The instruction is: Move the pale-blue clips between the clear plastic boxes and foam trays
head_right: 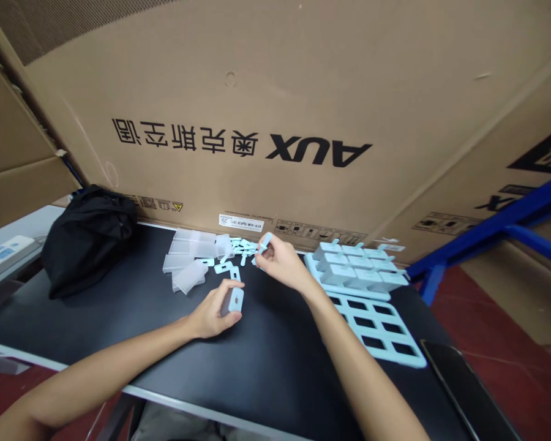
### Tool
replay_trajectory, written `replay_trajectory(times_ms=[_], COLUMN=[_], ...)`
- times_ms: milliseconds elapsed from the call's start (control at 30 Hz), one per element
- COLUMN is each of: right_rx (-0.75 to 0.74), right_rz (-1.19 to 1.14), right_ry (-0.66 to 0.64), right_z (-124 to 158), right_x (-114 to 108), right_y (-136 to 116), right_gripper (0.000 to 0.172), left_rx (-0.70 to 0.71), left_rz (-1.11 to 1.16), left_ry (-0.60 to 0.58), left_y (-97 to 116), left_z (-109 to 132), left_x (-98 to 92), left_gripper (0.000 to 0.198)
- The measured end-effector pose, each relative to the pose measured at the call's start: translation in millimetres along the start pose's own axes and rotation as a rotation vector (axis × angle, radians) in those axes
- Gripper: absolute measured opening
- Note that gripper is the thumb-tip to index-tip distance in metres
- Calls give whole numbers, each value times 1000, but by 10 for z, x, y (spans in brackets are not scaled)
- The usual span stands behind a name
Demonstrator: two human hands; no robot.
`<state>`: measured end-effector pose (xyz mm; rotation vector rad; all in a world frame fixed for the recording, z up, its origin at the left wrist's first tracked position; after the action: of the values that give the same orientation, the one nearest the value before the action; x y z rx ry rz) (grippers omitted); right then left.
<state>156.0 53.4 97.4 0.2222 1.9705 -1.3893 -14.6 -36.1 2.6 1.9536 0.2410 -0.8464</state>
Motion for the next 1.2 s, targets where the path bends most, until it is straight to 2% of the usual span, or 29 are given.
replay_trajectory(times_ms=[67, 100, 200, 500, 633, 733, 833, 900, 1000, 1100, 1200], right_rx=[-5, 2, 28, -28, -99, -107, -125, -133, -97, 30, 238], right_rz=[-335, -429, -504, -238, -102, -16, 53, 124, 271, 434, 612], right_ry=[44, 52, 58, 11, -10, -90, -196, -225, -163, -74, 2], right_z=[248, 355, 569, 667, 703, 747, 811, 868, 990, 1164, 1357], right_x=[29, 64, 187, 380, 382, 405, 353, 183, -333, -997, -1572], right_y=[-65, -94, -177, -224, -260, -330, -425, -449, -334, -5, 443], right_gripper=[21, 25, 28, 15, 19, 19, 20, 23, 28, 26, 22], left_rx=[-20, -12, 23, 69, 102, 96, 119, 146, 156, 136, 125], left_rz=[-1, 1, 13, 79, 106, 113, 143, 162, 153, 127, 101], left_ry=[-8, -9, -4, 33, 65, 75, 70, 75, 73, 38, 16], left_y=[-13, -11, -7, -21, 18, 11, -8, -15, -19, -12, 3], left_z=[4, 3, -8, -60, -63, -56, -48, -45, -44, -45, -47], left_x=[9, 16, 41, 54, 19, 15, 35, 47, 59, 76, 87], left_gripper=[68, 73, 79, 81, 59, 44, 57, 68, 64, 52, 47])
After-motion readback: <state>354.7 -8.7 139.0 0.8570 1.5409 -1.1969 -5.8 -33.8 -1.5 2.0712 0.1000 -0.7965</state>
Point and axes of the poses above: each hand's wrist, its own z-axis away from the middle knuckle, its own x-axis out of the palm, y = z × x, the point moved 5 cm from there along -z, towards the middle knuckle, and after that the axes turned 9 degrees about -z, right-handed, at the moved point
